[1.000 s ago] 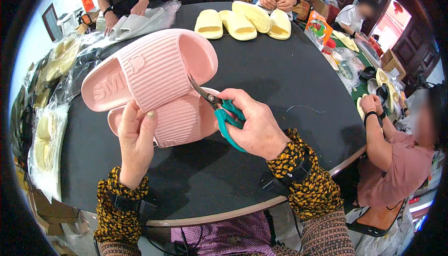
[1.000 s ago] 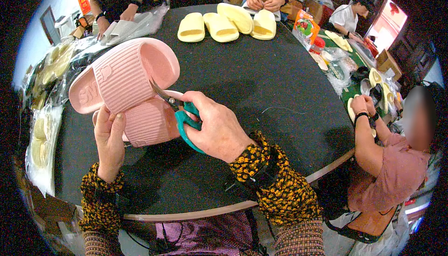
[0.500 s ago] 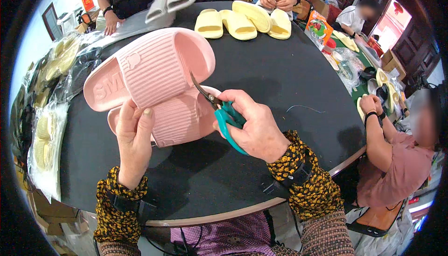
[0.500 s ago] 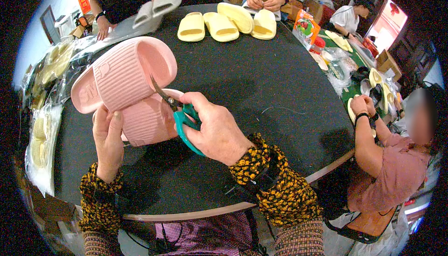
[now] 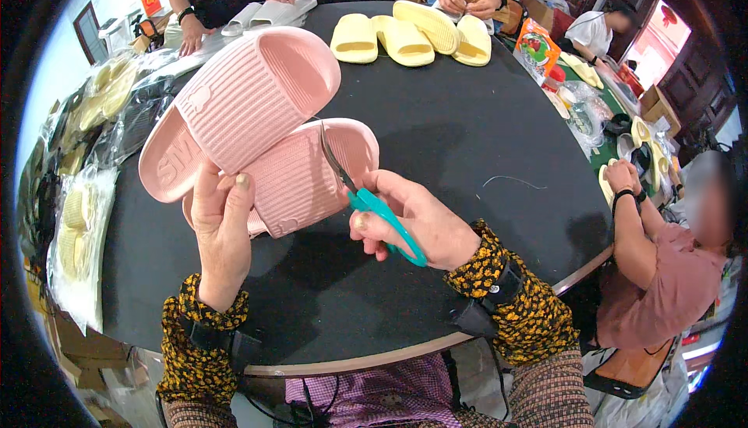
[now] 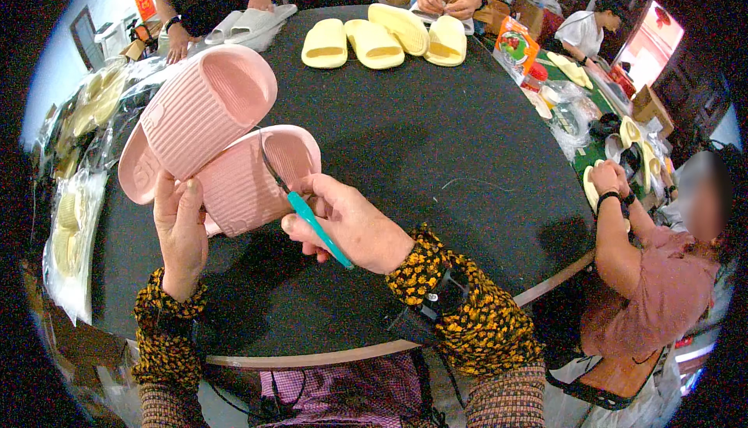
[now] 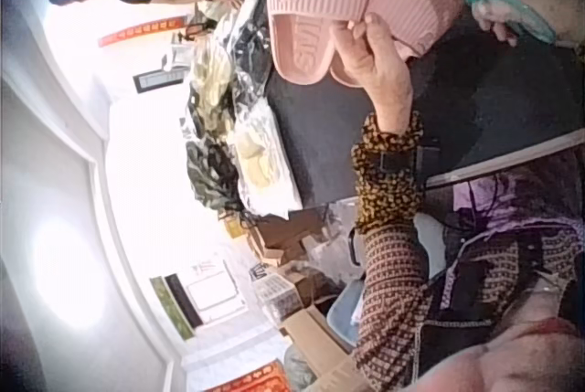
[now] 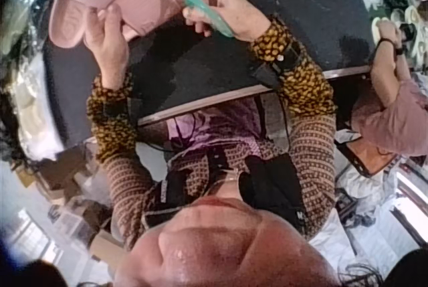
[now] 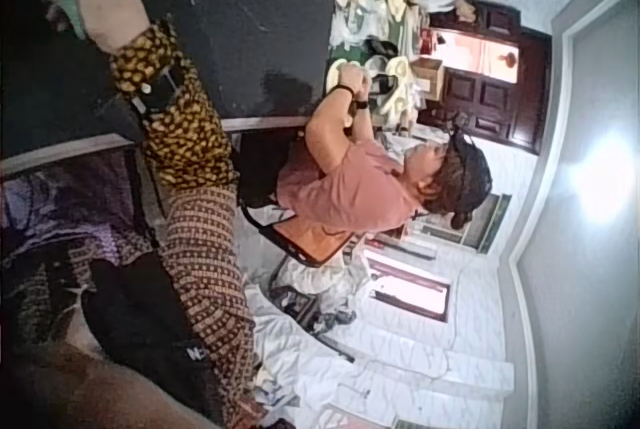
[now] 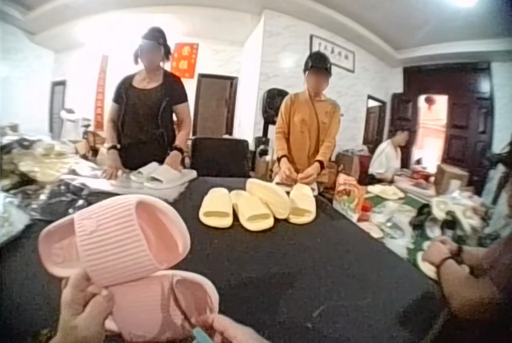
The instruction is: The recorder trims excess thread and manufacturing material from several pairs of plastic slippers using a pair of snips.
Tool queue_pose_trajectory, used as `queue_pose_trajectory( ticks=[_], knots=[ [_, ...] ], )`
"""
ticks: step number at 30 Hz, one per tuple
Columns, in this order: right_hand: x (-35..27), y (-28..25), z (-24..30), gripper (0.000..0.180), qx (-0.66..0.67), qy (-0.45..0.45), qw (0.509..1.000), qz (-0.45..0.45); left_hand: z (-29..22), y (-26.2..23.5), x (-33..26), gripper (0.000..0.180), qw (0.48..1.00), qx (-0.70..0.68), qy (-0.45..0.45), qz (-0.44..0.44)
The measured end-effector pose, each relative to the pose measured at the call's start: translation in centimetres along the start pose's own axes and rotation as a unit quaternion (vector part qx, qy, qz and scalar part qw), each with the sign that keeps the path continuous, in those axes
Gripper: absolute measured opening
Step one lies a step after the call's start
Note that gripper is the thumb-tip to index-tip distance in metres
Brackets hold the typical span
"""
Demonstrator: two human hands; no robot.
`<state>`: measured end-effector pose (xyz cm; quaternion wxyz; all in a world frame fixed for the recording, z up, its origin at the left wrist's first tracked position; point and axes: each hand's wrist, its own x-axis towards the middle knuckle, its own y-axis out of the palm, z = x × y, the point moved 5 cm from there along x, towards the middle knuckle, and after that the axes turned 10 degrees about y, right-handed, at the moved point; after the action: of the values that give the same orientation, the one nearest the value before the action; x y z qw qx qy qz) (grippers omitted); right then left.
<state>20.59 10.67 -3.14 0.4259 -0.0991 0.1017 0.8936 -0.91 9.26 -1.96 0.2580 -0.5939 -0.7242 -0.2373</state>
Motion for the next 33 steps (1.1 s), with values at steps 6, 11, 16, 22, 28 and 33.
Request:
queue_pose_trajectory(
  ticks=[6,11,16,22,28,33],
  knots=[
    [-0.3,0.6,-0.4,0.035,0.098,0.023,0.993,0.068,0.7,-0.2,-0.2,0.047,0.998,-0.013,-0.003,0.054],
    [-0.3,0.7,-0.4,0.036,0.114,0.022,0.991,0.073,0.7,-0.3,-0.3,0.047,0.998,0.01,0.001,0.069],
    [-0.4,0.7,-0.2,0.037,0.129,0.012,0.988,0.081,-0.5,0.3,0.1,0.034,0.999,0.022,0.029,-0.009],
    [-0.4,1.2,-0.2,0.037,0.068,0.011,0.994,0.087,-0.7,0.6,0.2,0.033,0.999,0.01,0.024,-0.024],
    [-0.6,0.6,0.1,0.035,0.095,-0.003,0.994,0.053,-0.2,0.4,0.0,0.042,0.999,0.023,0.019,0.035],
    [-0.5,0.7,0.0,0.035,0.105,-0.004,0.993,0.052,-0.2,0.8,-0.3,0.036,0.999,-0.039,0.0,-0.018]
  ],
)
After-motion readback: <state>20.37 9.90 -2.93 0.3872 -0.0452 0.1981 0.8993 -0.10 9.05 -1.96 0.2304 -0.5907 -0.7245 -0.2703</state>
